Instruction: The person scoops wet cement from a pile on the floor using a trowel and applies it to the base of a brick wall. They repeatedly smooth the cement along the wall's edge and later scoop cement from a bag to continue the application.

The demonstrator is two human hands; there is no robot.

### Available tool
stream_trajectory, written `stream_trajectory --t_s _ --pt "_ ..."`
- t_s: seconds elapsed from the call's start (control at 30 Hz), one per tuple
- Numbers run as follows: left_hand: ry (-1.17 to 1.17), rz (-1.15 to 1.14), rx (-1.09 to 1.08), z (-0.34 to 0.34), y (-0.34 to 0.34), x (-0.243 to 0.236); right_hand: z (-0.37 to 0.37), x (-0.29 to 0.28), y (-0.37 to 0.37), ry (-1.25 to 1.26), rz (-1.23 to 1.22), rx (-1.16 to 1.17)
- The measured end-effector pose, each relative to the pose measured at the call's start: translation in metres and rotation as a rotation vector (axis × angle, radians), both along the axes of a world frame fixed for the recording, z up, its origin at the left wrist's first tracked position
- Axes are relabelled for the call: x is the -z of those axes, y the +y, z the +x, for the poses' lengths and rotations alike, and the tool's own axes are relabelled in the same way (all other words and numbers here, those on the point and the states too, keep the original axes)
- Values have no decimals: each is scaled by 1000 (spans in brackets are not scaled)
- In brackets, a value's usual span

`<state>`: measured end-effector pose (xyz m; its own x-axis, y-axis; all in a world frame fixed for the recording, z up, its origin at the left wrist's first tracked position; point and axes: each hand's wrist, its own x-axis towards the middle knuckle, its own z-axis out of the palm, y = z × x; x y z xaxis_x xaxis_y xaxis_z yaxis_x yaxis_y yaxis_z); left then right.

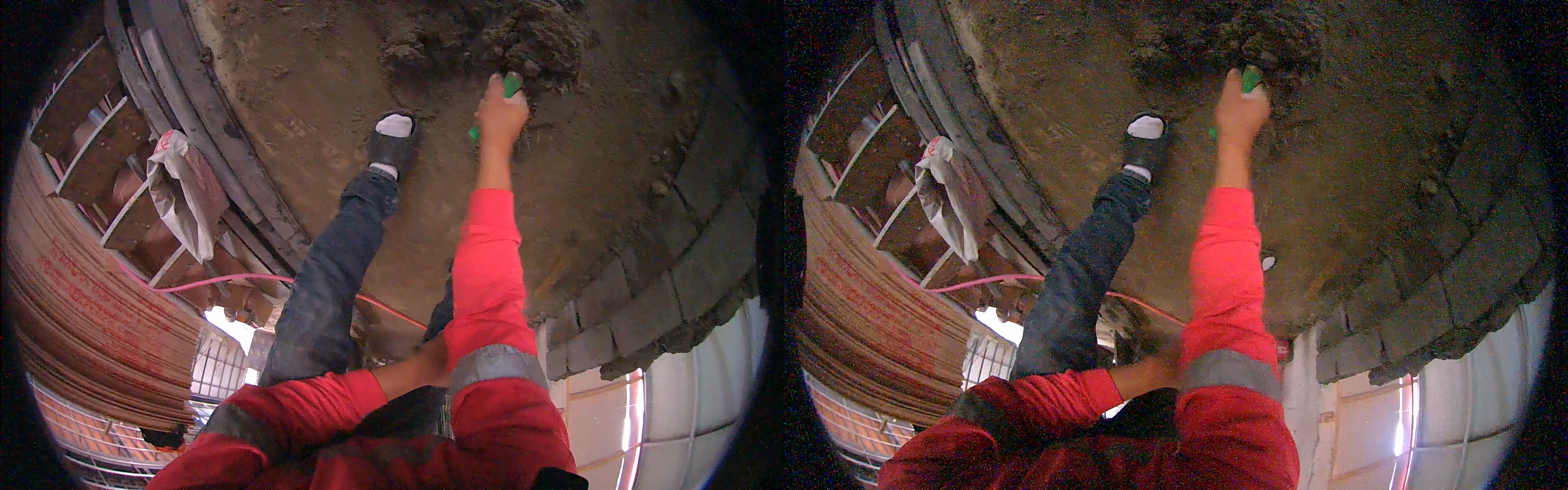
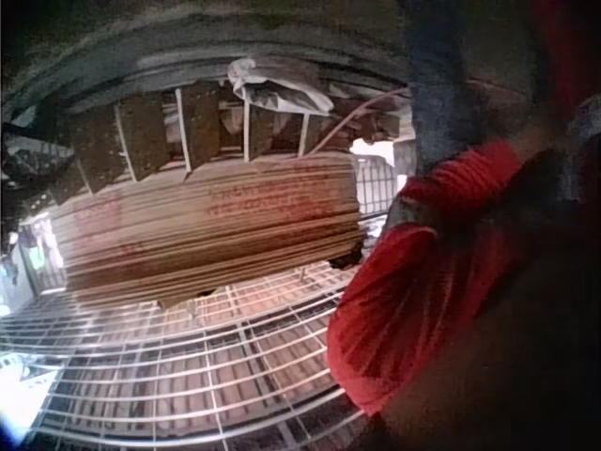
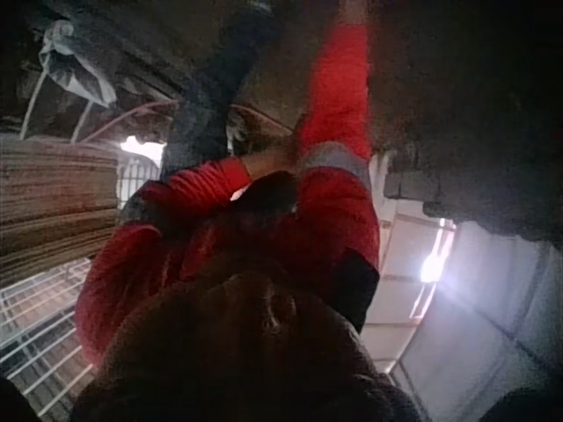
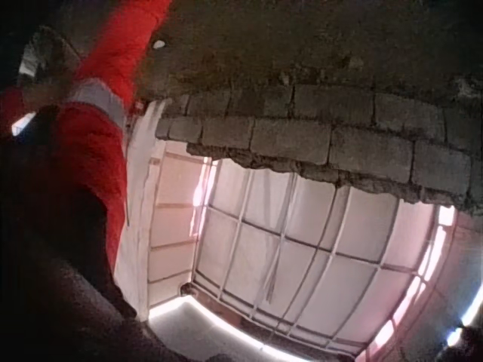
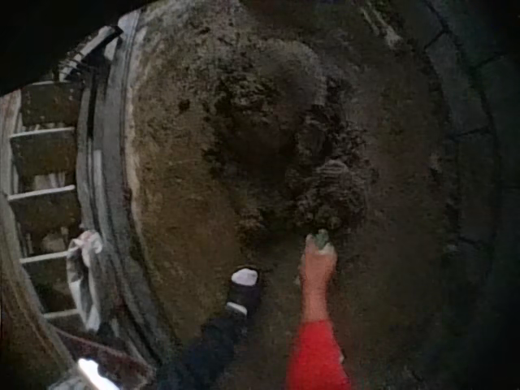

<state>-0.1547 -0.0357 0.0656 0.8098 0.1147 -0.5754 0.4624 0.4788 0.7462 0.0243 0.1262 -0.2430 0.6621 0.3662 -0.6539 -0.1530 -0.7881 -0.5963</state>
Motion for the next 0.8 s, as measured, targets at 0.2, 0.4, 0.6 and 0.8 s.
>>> stream_trajectory --t_s 0.2,0.4,0.6,0.8 --pt "48 -74 465 14 -11 11 -35 6 30 -354 -50 -2" --pt "46 49 356 6 -25 12 -45 -47 67 -108 282 77" --pt "-42 146 418 8 -34 20 19 -5 30 531 41 209" --pt "-61 174 677 0 -54 23 -62 -18 -152 177 -107 141"
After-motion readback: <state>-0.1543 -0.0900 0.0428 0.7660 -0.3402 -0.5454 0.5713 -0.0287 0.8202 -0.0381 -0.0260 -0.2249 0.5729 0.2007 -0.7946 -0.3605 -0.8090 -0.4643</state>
